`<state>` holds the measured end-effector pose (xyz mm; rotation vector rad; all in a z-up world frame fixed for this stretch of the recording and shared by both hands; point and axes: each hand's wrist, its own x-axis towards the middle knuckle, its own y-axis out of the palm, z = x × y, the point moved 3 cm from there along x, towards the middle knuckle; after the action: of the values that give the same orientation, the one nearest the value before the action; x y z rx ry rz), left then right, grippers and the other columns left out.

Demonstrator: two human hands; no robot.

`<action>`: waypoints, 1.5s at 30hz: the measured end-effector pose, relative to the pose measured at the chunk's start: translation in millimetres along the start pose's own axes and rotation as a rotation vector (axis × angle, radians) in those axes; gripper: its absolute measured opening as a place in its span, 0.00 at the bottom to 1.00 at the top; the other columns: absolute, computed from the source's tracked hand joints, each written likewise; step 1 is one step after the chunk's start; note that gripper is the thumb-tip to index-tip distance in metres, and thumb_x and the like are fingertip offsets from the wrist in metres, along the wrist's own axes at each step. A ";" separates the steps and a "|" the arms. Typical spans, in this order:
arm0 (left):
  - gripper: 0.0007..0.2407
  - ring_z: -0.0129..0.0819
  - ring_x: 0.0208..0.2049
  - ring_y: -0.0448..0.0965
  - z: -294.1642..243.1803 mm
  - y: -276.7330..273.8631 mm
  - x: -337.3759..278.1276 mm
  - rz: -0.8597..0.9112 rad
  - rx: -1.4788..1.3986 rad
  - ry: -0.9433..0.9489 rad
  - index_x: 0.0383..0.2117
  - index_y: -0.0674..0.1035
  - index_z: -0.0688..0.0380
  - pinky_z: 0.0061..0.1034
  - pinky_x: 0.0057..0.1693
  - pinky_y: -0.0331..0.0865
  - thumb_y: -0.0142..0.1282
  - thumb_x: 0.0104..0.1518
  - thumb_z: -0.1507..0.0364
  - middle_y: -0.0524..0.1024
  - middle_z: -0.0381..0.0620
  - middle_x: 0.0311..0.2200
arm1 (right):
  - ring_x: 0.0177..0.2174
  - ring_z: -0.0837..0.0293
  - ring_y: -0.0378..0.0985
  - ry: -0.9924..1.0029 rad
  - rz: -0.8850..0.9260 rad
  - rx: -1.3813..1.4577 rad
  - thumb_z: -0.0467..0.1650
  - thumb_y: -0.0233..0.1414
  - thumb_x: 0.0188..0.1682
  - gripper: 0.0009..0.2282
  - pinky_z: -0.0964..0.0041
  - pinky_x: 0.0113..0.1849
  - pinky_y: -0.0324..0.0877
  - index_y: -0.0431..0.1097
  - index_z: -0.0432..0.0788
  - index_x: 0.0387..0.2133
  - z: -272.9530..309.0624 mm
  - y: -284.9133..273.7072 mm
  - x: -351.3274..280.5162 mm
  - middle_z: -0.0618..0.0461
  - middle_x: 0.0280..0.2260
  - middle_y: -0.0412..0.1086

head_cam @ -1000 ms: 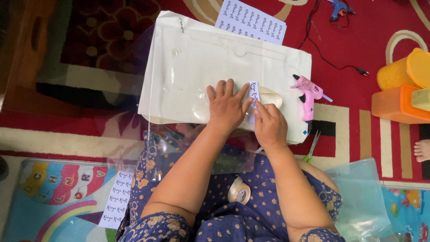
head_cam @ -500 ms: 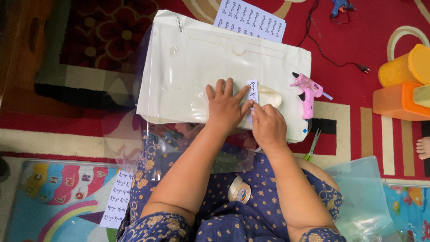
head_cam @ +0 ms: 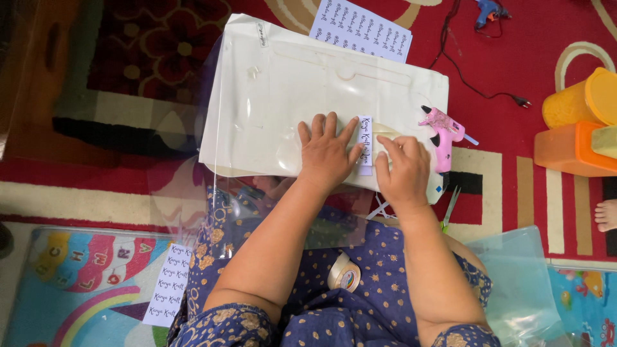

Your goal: The person applies adhesive from a glue gun to a small paper label and presses it onto a plastic bag, then picks up and sorts multiple clear plastic bags on the floor.

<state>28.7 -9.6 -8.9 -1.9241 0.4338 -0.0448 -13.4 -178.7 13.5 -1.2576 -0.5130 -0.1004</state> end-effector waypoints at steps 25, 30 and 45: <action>0.30 0.49 0.66 0.43 -3.8 -14.0 -4.1 0.095 -0.001 -0.010 0.70 0.56 0.39 0.59 0.65 0.32 0.39 0.60 0.48 0.52 0.50 0.65 | 0.54 0.49 0.54 0.155 0.830 -0.262 0.44 0.63 0.39 0.30 0.51 0.54 0.42 0.68 0.60 0.58 12.9 -11.5 77.1 0.53 0.54 0.54; 0.30 0.49 0.66 0.42 -2.3 -13.5 -5.3 0.099 -0.015 -0.022 0.70 0.56 0.41 0.58 0.65 0.32 0.39 0.60 0.49 0.52 0.50 0.65 | 0.54 0.48 0.53 0.163 0.858 -0.237 0.43 0.61 0.42 0.31 0.50 0.55 0.41 0.64 0.58 0.62 14.2 -9.0 77.6 0.51 0.56 0.53; 0.32 0.49 0.66 0.41 -3.9 -17.6 -4.8 0.115 -0.052 -0.012 0.71 0.53 0.43 0.58 0.66 0.31 0.43 0.59 0.52 0.52 0.50 0.65 | 0.52 0.49 0.55 0.136 0.781 -0.216 0.39 0.55 0.49 0.21 0.51 0.53 0.43 0.68 0.63 0.58 4.7 5.4 58.6 0.52 0.54 0.55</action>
<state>28.2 -5.9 9.4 -1.9461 0.5414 0.0531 38.8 -160.8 34.5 -1.5720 0.1333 0.4243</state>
